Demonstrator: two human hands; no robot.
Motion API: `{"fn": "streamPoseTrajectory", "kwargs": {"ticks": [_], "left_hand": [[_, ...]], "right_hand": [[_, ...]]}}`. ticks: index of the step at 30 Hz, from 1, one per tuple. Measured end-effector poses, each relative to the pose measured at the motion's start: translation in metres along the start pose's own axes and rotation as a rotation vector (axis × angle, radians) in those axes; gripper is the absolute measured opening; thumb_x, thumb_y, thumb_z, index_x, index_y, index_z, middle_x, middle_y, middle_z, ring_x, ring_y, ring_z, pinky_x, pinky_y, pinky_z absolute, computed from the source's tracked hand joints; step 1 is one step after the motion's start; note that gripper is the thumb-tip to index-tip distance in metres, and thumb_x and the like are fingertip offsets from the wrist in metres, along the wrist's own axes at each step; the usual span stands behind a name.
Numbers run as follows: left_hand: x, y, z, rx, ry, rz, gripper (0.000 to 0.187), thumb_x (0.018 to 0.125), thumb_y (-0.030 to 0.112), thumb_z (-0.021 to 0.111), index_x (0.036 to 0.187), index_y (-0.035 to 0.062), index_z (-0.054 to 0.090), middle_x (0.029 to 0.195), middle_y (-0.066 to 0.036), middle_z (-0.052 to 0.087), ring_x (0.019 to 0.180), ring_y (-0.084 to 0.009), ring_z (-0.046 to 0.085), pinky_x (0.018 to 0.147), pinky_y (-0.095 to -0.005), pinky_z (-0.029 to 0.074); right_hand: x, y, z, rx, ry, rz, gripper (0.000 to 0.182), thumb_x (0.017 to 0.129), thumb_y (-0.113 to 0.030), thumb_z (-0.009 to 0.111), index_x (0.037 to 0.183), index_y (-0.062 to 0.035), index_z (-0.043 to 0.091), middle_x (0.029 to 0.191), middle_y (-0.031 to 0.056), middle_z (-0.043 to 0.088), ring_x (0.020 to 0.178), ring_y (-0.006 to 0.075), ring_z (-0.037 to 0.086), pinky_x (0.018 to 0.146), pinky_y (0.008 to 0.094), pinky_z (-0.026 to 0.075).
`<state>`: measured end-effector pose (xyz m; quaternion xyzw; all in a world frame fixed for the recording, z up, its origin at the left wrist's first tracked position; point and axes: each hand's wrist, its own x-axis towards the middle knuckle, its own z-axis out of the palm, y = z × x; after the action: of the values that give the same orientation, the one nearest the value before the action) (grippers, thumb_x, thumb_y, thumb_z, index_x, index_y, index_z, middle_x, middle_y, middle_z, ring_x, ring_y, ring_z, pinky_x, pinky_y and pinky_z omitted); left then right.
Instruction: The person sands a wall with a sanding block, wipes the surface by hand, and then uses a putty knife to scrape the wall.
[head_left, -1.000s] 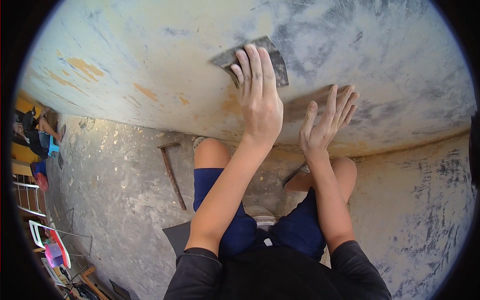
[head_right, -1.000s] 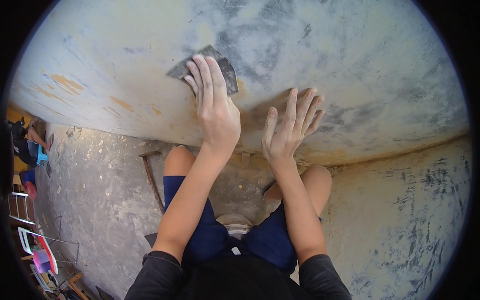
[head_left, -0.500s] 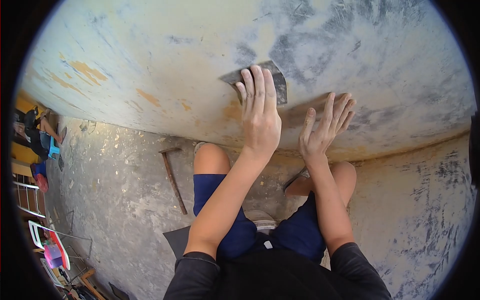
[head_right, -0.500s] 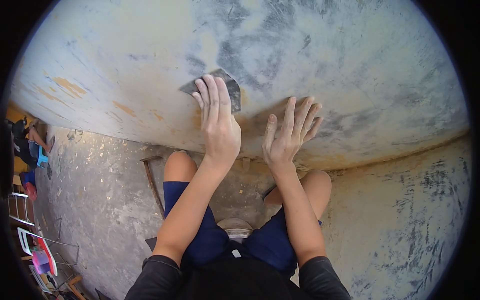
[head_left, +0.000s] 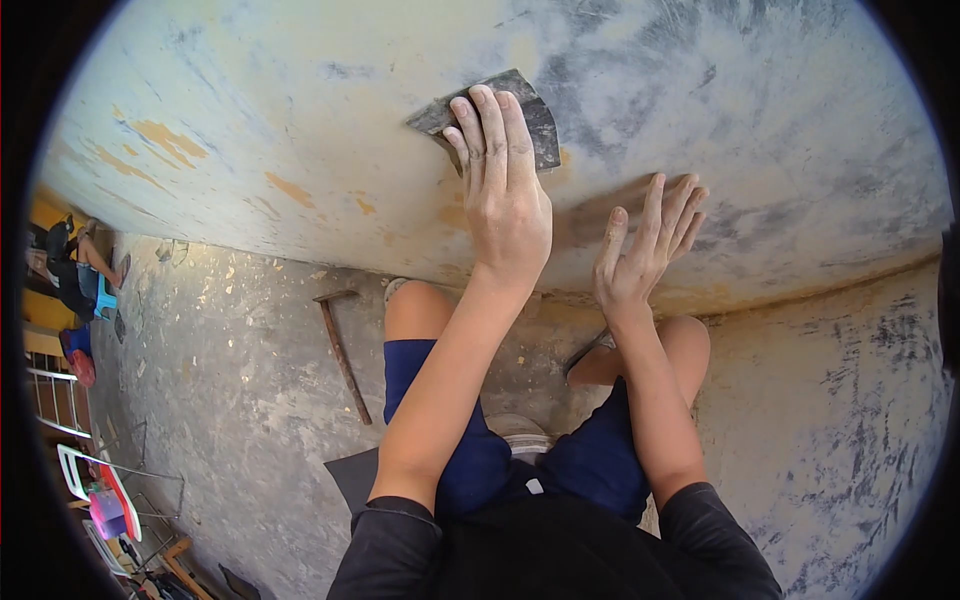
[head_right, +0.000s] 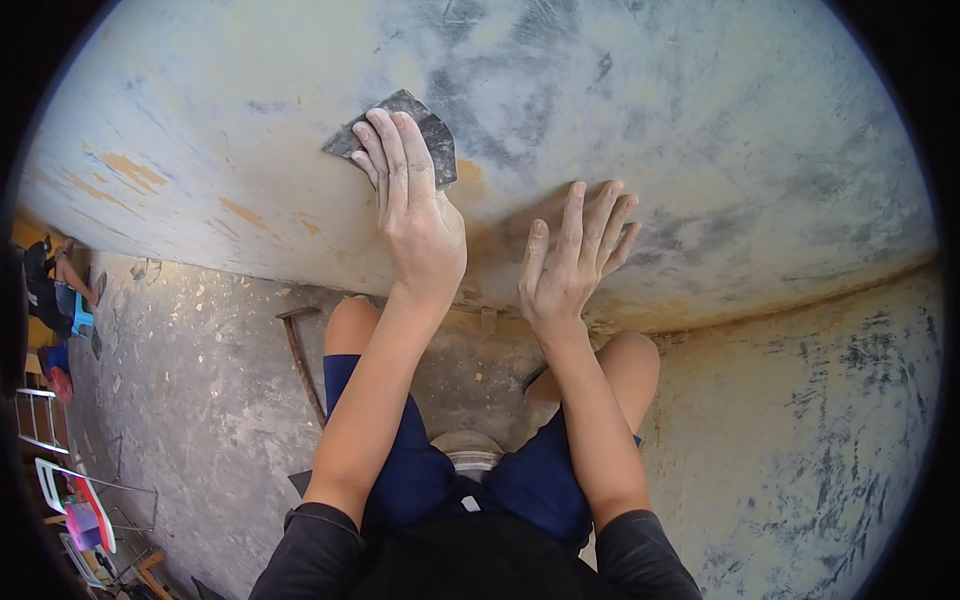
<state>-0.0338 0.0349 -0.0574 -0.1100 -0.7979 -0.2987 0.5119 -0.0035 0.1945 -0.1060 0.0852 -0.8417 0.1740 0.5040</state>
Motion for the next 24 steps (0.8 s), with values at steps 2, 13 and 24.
{"fn": "streamPoseTrajectory", "kwargs": {"ticks": [2, 13, 24], "left_hand": [[-0.014, 0.005, 0.006, -0.016, -0.03, -0.002, 0.066, 0.09, -0.016, 0.046, 0.156, -0.0151, 0.036, 0.164, -0.035, 0.031, 0.154, -0.052, 0.026, 0.126, -0.0605, 0.025], [-0.025, 0.009, 0.007, -0.027, -0.051, 0.008, 0.063, 0.092, -0.016, 0.047, 0.154, -0.0162, 0.037, 0.163, -0.037, 0.032, 0.153, -0.0534, 0.028, 0.125, -0.0599, 0.028], [-0.036, -0.005, 0.007, -0.005, -0.048, 0.021, 0.065, 0.09, -0.018, 0.045, 0.155, -0.0148, 0.037, 0.163, -0.035, 0.032, 0.153, -0.0518, 0.03, 0.126, -0.0576, 0.029]], "right_hand": [[0.003, 0.002, -0.001, 0.018, -0.012, -0.014, 0.057, 0.105, -0.019, 0.059, 0.158, -0.0024, 0.045, 0.171, 0.0246, 0.028, 0.162, 0.0399, 0.014, 0.128, 0.0571, 0.004], [0.002, 0.0, 0.0, 0.02, -0.008, -0.008, 0.056, 0.105, -0.019, 0.059, 0.157, -0.0021, 0.046, 0.17, 0.025, 0.028, 0.162, 0.0415, 0.014, 0.128, 0.0576, 0.005], [0.001, 0.002, -0.001, 0.016, -0.014, -0.018, 0.054, 0.105, -0.019, 0.058, 0.157, -0.0033, 0.047, 0.17, 0.0251, 0.029, 0.162, 0.0403, 0.015, 0.128, 0.057, 0.006]]}}
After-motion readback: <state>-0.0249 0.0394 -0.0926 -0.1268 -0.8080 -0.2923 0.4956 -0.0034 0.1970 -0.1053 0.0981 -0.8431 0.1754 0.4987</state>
